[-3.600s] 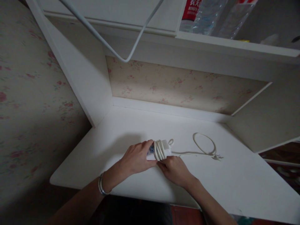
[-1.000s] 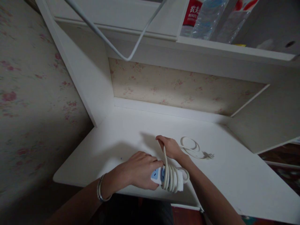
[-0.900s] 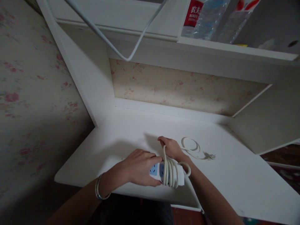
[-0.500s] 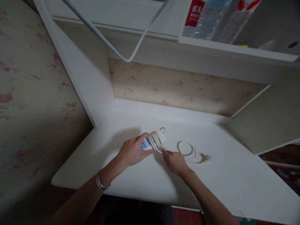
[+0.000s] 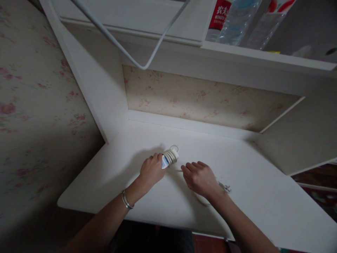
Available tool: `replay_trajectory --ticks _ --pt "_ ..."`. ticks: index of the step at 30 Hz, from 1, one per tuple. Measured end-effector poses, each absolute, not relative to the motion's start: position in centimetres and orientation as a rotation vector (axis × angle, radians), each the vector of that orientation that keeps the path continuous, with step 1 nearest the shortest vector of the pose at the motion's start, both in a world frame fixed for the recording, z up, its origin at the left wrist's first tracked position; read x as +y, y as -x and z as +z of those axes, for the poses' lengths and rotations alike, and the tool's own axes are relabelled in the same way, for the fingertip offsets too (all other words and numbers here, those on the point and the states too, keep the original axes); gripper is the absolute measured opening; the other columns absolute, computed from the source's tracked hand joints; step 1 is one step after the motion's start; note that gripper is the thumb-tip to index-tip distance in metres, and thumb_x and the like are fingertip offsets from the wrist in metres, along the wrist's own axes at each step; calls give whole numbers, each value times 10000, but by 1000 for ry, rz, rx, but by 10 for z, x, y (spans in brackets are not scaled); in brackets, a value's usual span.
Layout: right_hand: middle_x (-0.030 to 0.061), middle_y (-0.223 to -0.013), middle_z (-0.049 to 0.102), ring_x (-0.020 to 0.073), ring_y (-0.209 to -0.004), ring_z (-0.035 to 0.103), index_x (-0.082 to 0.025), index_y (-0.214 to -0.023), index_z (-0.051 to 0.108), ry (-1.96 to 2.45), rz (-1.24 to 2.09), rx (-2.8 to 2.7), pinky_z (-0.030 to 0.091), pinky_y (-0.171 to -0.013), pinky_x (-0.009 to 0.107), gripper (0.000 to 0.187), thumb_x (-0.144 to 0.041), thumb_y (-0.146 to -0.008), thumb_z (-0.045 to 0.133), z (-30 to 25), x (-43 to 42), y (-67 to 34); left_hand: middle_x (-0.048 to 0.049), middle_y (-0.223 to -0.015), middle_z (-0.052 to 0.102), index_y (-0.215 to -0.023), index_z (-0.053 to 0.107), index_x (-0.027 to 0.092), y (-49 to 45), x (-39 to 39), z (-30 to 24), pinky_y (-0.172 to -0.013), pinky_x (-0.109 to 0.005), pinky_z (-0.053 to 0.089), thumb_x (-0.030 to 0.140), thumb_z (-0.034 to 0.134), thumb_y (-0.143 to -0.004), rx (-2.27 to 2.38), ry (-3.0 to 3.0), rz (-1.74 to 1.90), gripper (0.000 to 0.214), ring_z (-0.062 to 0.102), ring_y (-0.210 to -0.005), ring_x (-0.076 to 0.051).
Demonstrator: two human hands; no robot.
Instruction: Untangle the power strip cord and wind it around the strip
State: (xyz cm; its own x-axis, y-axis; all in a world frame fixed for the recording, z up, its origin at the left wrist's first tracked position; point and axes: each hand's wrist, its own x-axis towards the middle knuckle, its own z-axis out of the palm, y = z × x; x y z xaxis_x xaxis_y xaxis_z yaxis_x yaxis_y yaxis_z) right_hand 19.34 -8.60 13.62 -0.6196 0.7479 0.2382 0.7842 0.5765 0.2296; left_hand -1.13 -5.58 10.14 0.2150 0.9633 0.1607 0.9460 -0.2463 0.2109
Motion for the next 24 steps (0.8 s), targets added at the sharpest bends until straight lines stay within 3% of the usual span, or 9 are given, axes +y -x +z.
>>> replay_trajectory --ticks 8,12,19,24 --pt "24 -745 601 164 -726 475 -182 -745 559 1149 -485 -2688 230 -681 344 84 -179 -822 526 152 -68 -182 -108 -946 658 -1000 580 158 6 -65 96 -704 -360 511 226 535 -787 1777 -2494 226 229 657 -818 -259" --pt "41 -770 618 181 -765 485 -181 -790 583 1157 -504 -2613 240 -700 344 95 -197 -850 512 162 -56 -178 -97 -915 679 -946 614 172 7 -75 102 -736 -358 511 229 570 -734 1481 -2646 130 223 660 -828 -259" --pt "49 -839 687 171 -768 582 -214 -1055 595 1355 -224 -2601 299 -677 280 302 -320 -999 317 152 -29 -182 -31 -930 695 -956 591 220 7 -108 124 -749 -344 518 404 654 -675 959 -2715 186 341 665 -827 -246" --pt "36 -899 710 171 -771 644 -239 -1073 588 1557 14 -2499 342 -645 253 389 -404 -1008 242 136 -26 -184 -29 -935 684 -981 572 211 11 -120 150 -743 -351 510 429 642 -693 945 -2742 266 368 658 -824 -241"
